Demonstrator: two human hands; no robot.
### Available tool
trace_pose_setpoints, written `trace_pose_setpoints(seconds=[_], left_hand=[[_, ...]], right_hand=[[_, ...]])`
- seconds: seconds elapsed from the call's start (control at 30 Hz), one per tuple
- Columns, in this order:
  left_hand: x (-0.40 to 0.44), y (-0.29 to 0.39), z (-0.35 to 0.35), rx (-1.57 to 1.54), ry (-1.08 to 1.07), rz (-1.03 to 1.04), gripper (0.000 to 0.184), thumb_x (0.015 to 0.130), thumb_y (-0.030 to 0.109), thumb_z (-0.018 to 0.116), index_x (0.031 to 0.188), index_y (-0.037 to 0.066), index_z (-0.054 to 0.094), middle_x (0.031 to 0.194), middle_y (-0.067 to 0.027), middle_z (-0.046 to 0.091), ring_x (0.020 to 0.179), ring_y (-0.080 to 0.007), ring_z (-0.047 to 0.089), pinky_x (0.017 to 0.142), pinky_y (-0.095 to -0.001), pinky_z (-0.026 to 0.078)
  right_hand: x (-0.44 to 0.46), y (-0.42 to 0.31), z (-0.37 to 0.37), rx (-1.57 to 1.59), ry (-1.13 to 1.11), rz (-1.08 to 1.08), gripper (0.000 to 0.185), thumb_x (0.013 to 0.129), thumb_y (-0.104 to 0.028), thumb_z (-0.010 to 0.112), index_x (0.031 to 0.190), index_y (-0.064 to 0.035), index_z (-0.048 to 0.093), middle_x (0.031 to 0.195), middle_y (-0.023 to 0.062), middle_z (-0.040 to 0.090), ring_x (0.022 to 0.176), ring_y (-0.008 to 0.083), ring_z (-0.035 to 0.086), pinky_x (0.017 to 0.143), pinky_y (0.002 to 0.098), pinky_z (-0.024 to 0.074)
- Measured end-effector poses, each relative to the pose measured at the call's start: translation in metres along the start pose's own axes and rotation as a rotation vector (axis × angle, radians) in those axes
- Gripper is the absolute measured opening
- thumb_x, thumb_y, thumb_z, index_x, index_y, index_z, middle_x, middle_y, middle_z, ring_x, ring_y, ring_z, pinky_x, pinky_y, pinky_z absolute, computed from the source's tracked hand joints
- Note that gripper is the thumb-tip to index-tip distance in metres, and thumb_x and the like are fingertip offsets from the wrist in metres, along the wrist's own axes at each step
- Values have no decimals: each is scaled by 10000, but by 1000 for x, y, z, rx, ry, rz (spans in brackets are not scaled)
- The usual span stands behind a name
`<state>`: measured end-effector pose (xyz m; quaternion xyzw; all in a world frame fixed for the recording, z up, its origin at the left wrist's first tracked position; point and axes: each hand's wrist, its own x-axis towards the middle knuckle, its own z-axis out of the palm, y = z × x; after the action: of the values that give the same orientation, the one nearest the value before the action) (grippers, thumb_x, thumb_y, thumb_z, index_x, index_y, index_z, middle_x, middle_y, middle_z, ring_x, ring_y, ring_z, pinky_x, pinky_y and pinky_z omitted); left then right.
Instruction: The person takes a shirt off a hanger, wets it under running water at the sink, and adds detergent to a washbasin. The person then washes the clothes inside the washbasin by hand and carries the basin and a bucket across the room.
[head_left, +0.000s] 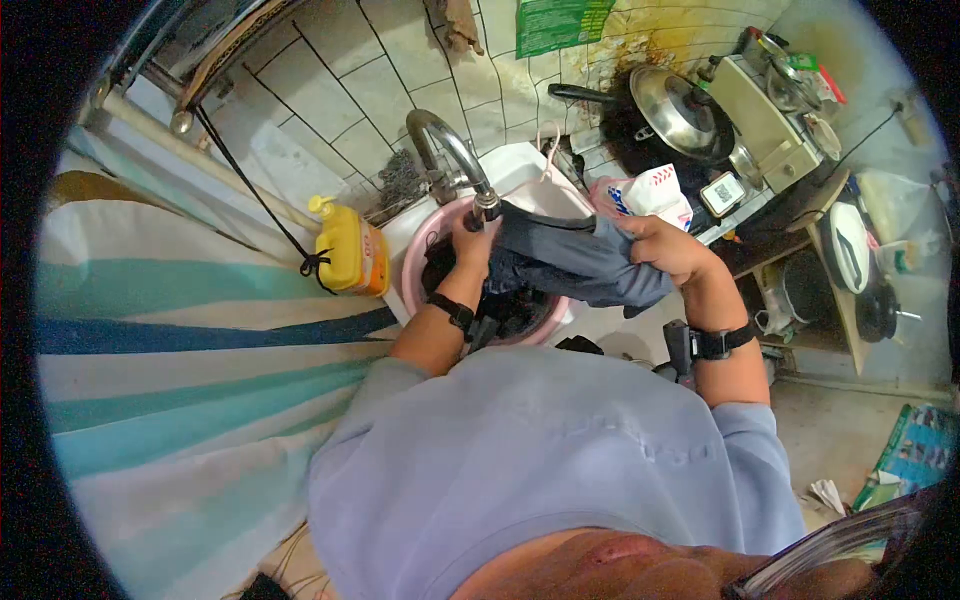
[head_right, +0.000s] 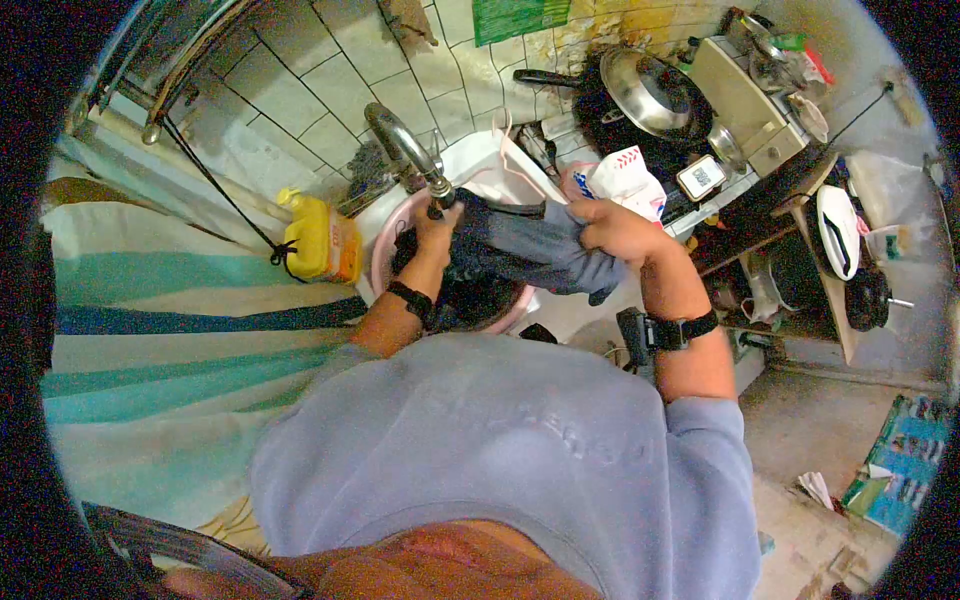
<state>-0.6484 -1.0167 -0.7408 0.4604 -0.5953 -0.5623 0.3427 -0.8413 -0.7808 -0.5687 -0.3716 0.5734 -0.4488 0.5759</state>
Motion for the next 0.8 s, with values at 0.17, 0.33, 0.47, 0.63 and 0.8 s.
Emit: trace_pose_setpoints(seconds=[0.17,0.33,0.47,0.63,0.8], left_hand=[[2,0,-37,120,87,82,305,825,116,569,1118,29,568,1048,-140,613,987,-242,572,845,-332,443],[18,-56,-70,-237,38,-100,390,863,197,572,1206,36,477,1089,-130,560,932,-230,551,824,-352,433],[-19,10,-63,-729,68,-356,373,865,270,612,1165,73,510,1100,-89,561,952,-221,545,850,-373,432],[-45,53,-22,-721,-26,-290,463,772,167,723,1166,99,488,1192,-53,512,1044,-212,510,842,-388,456],[-17,8,26,-460,0,-362,593,784,88,669,1233,34,284,1210,-128,443,1017,-251,512,876,-432,426]], right_hand=[[8,5,-6,-163,100,101,439,732,7,524,1171,19,545,979,68,632,840,152,595,766,264,481],[19,29,-8,-6,75,153,388,824,-84,585,1200,-4,532,1016,76,636,873,156,611,788,295,495],[35,39,-6,217,14,64,340,861,-103,575,1187,-11,539,1027,72,635,867,167,621,785,306,504],[49,39,15,409,41,55,327,864,-80,564,1184,-18,543,1016,66,638,845,160,622,776,289,503],[59,45,29,160,17,30,326,879,-49,526,1200,-3,506,1045,83,627,861,148,620,781,290,517]])
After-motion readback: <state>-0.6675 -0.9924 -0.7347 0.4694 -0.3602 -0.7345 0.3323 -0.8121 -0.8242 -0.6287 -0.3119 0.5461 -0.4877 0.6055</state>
